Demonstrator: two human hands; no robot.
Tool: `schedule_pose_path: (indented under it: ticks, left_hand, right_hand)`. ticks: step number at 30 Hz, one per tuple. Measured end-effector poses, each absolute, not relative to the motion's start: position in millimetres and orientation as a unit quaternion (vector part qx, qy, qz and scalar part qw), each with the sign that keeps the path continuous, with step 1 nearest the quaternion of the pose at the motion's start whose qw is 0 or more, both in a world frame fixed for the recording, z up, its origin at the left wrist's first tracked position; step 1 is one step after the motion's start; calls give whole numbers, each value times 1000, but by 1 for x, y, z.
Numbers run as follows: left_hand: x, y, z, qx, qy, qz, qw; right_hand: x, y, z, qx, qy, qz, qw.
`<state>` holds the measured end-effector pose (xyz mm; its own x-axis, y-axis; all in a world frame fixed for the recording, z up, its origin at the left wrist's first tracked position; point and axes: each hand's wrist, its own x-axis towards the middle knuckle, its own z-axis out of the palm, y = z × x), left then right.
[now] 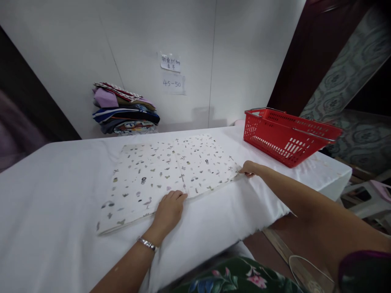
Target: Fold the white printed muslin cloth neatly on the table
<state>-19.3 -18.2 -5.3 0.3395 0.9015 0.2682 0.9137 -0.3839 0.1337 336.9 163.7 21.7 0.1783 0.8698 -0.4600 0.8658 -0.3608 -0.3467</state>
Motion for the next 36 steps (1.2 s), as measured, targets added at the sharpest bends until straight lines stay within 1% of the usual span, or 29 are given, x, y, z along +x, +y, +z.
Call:
schedule_pose_path:
  ticks: [9,12,16,18,21,24,27,28,29,30,31,33,34,36]
  left_hand:
    - [-17,-18,-4,-819,-553,-154,16]
    - [-16,-19,-3,-819,-554,-150,13]
    - [-16,-20,-5,-820,-553,-147,13]
    - [-18,-19,-7,-821,-551,-148,12]
    - [-18,-18,-9,-821,-550,-156,12]
    - [-17,-20,-7,-819,-553,-157,3]
    - [-14,-23,-2,-816,-557,-152,-14]
    - [-13,-25,-1,-815,-559,-151,-18]
    - [-12,-26,-1,-814,-562,-149,-20]
    - [-11,-27,0,-812,-564,-149,-21]
    - [-10,-27,0,-811,-566,-149,-22]
    - [-10,-28,-1,-813,-564,-146,-25]
    - [-10,-29,-2,-813,-564,-143,-24]
    - [-12,-31,-4,-813,-566,-137,-18]
  right_hand:
    - [356,158,30,-754,-539,368,74]
    - [370,153,33,-746,-542,375,92]
    - [378,149,26,-739,-557,362,107]
    - [379,149,21,-740,-567,344,107]
    - [376,149,17,-742,-590,307,86]
    - [372,146,19,-733,-630,250,55]
    - [365,139,22,-702,-689,179,42]
    - [362,137,20,-685,-713,146,43]
    - [358,135,17,-644,-761,57,49]
    - [353,134,12,-588,-806,-12,69]
    - [348,133,6,-525,-844,-45,100]
    - [337,131,-10,-424,-892,-49,147]
    - [332,129,-19,-398,-905,-31,147]
    - [328,125,-37,-389,-914,7,114]
